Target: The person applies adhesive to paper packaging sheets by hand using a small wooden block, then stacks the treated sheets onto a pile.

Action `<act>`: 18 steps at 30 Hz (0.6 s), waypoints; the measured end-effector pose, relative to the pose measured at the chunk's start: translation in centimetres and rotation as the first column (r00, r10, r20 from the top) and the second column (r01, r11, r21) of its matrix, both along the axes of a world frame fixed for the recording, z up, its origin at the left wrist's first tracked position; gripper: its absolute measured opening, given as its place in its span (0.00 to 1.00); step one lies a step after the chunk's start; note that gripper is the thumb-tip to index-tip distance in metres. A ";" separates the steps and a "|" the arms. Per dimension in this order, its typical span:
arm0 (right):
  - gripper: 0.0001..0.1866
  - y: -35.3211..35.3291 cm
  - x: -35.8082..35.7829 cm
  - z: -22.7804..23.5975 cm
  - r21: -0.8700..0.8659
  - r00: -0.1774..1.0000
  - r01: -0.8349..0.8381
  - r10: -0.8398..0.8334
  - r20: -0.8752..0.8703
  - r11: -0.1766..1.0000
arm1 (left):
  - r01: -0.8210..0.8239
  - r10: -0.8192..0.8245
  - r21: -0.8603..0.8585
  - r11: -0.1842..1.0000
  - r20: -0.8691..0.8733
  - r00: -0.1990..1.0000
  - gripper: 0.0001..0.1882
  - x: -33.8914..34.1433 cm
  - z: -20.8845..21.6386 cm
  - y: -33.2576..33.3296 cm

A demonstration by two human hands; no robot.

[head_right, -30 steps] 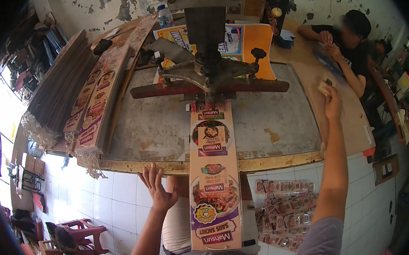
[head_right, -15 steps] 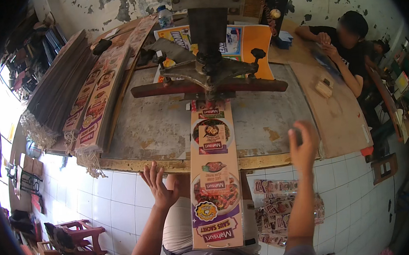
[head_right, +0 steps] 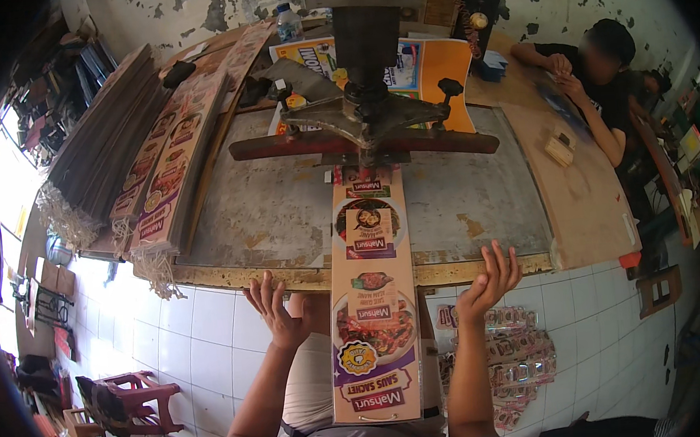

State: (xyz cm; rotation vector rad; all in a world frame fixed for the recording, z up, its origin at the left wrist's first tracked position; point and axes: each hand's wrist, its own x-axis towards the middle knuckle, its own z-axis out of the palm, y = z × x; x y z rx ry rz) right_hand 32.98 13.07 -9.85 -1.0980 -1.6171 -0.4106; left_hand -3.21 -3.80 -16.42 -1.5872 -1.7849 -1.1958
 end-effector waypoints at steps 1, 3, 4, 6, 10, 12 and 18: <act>0.30 0.0 0.1 0.0 -0.002 1.000 -0.010 0.010 0.009 1.000 | -0.001 0.001 -0.004 1.000 -0.003 1.000 0.37 0.0 0.0 0.0; 0.30 -0.1 0.5 0.0 -0.005 0.999 -0.030 0.030 0.029 1.000 | 0.000 0.000 -0.008 1.000 -0.012 1.000 0.37 -0.1 -0.1 -0.1; 0.30 -0.2 0.7 0.0 -0.005 0.999 -0.032 0.032 0.038 0.999 | 0.002 -0.002 -0.008 1.000 -0.018 1.000 0.37 -0.1 -0.1 -0.1; 0.29 -0.2 0.9 -0.1 -0.006 0.998 -0.040 0.040 0.054 0.999 | 0.003 -0.003 0.000 1.000 -0.023 1.000 0.36 -0.2 -0.1 0.0; 0.29 -0.1 1.0 -0.2 0.002 0.998 -0.035 0.035 0.056 0.999 | -0.018 0.017 -0.025 1.000 -0.052 0.999 0.38 0.0 0.1 -0.1; 0.29 -0.1 0.9 -0.3 0.000 0.998 -0.037 0.037 0.045 0.999 | -0.030 0.027 -0.047 0.998 -0.069 0.997 0.40 0.1 0.3 -0.2; 0.30 0.0 0.7 -0.5 0.007 0.999 -0.033 0.033 0.030 0.999 | -0.033 0.029 -0.058 0.998 -0.072 0.997 0.40 0.0 0.2 -0.2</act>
